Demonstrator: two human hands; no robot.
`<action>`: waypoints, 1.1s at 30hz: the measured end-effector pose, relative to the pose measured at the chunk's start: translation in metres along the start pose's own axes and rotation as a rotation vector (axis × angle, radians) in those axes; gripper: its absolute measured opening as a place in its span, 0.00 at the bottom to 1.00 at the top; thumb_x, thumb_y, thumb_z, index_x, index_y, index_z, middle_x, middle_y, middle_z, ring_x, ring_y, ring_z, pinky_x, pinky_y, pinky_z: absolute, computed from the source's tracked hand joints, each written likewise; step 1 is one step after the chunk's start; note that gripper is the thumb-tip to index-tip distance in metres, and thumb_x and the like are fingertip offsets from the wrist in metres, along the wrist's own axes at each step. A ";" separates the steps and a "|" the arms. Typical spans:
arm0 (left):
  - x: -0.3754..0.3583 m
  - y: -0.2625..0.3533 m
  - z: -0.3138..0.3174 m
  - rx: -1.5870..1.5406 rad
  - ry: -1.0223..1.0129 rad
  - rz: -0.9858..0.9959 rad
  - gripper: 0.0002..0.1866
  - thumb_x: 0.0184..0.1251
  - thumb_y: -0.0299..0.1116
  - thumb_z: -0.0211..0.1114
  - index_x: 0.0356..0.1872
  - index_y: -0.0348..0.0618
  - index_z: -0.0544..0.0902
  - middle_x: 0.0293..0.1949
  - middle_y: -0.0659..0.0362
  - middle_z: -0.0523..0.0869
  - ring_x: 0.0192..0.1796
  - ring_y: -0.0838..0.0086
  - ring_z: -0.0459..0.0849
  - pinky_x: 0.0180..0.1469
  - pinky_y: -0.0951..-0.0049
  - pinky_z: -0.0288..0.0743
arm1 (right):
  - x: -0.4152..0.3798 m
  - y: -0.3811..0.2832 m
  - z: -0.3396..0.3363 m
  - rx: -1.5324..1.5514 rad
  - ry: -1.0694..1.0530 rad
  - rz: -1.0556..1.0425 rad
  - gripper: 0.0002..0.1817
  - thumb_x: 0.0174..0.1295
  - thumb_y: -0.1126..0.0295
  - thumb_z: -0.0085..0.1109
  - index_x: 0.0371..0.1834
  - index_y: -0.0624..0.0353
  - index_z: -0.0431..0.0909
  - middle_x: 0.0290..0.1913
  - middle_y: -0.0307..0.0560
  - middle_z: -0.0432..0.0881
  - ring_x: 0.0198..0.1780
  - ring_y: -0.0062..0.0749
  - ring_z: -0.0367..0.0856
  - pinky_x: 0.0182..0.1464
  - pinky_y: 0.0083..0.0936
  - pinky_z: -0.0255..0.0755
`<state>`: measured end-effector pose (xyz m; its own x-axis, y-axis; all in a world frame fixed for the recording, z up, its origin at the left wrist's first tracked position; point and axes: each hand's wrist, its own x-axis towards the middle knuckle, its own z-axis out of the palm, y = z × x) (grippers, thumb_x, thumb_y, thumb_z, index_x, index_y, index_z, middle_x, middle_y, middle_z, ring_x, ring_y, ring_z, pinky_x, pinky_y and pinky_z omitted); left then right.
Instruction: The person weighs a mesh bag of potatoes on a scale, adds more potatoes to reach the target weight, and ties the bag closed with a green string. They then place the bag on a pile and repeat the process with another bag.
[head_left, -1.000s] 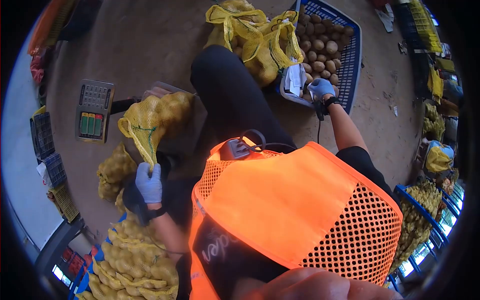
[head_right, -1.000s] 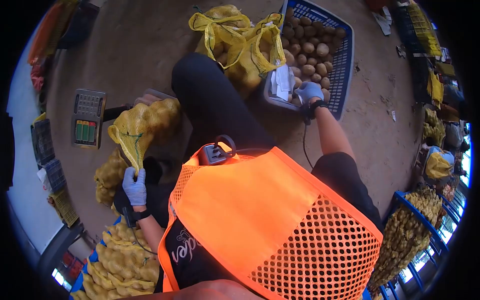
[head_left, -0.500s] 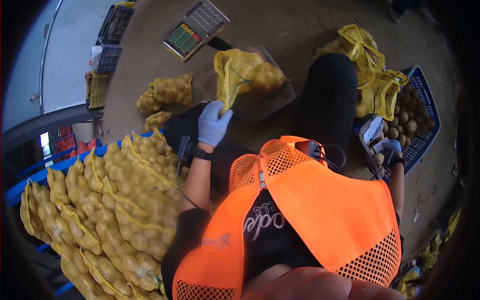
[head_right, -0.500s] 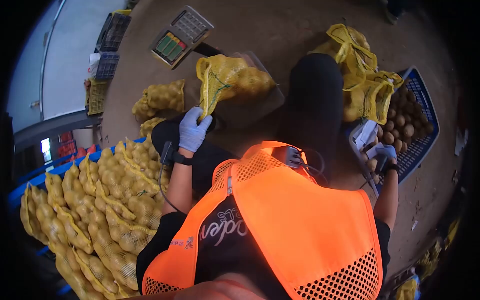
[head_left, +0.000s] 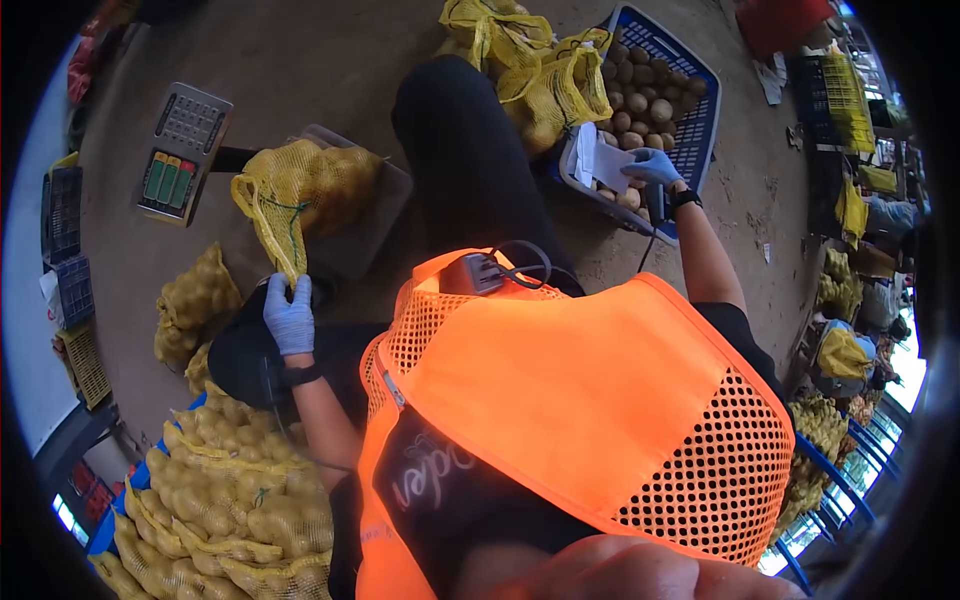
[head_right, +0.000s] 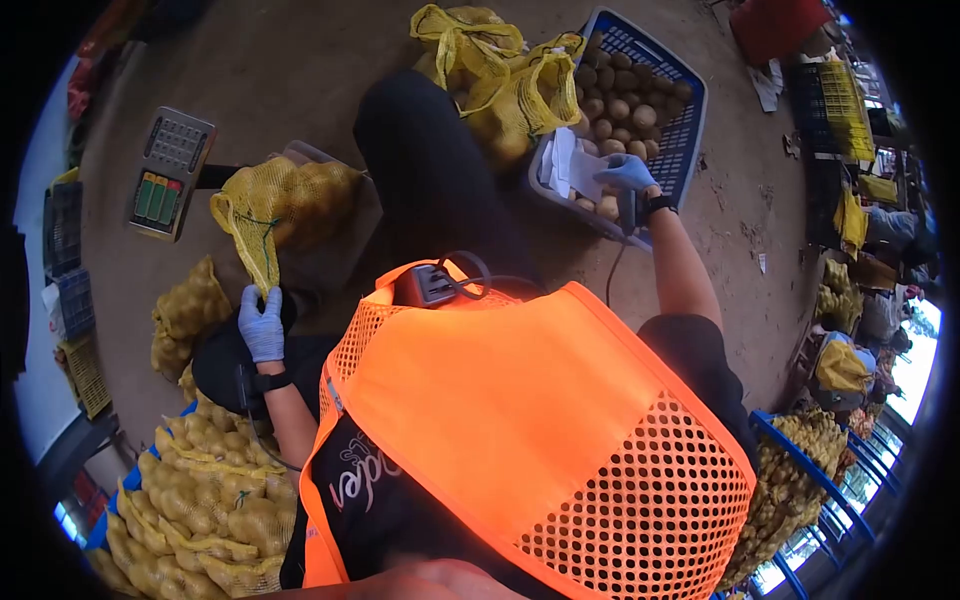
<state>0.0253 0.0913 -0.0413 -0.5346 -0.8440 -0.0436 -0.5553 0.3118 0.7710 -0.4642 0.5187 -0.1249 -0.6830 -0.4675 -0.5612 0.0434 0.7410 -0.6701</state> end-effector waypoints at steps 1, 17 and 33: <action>-0.001 0.000 0.001 -0.003 0.003 -0.002 0.07 0.61 0.28 0.64 0.35 0.36 0.77 0.25 0.63 0.74 0.29 0.82 0.70 0.35 0.78 0.69 | -0.001 -0.001 0.007 0.087 -0.034 0.028 0.12 0.48 0.67 0.70 0.35 0.57 0.80 0.30 0.31 0.79 0.30 0.17 0.75 0.34 0.17 0.71; 0.001 -0.006 0.009 0.020 -0.053 -0.022 0.08 0.60 0.29 0.66 0.34 0.36 0.76 0.25 0.63 0.74 0.28 0.81 0.70 0.33 0.77 0.69 | -0.031 -0.032 0.048 -0.009 -0.248 -0.073 0.18 0.54 0.63 0.68 0.47 0.58 0.81 0.39 0.34 0.83 0.39 0.16 0.76 0.42 0.15 0.70; 0.003 -0.007 0.012 0.075 -0.081 -0.008 0.09 0.61 0.31 0.65 0.31 0.37 0.75 0.24 0.61 0.75 0.28 0.79 0.70 0.33 0.76 0.68 | -0.016 -0.012 0.040 -0.031 -0.279 -0.050 0.18 0.55 0.63 0.66 0.46 0.61 0.82 0.37 0.35 0.82 0.39 0.18 0.76 0.45 0.15 0.70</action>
<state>0.0196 0.0923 -0.0545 -0.5778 -0.8096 -0.1035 -0.6046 0.3394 0.7206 -0.4243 0.4979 -0.1277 -0.4564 -0.6156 -0.6425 -0.0106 0.7257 -0.6879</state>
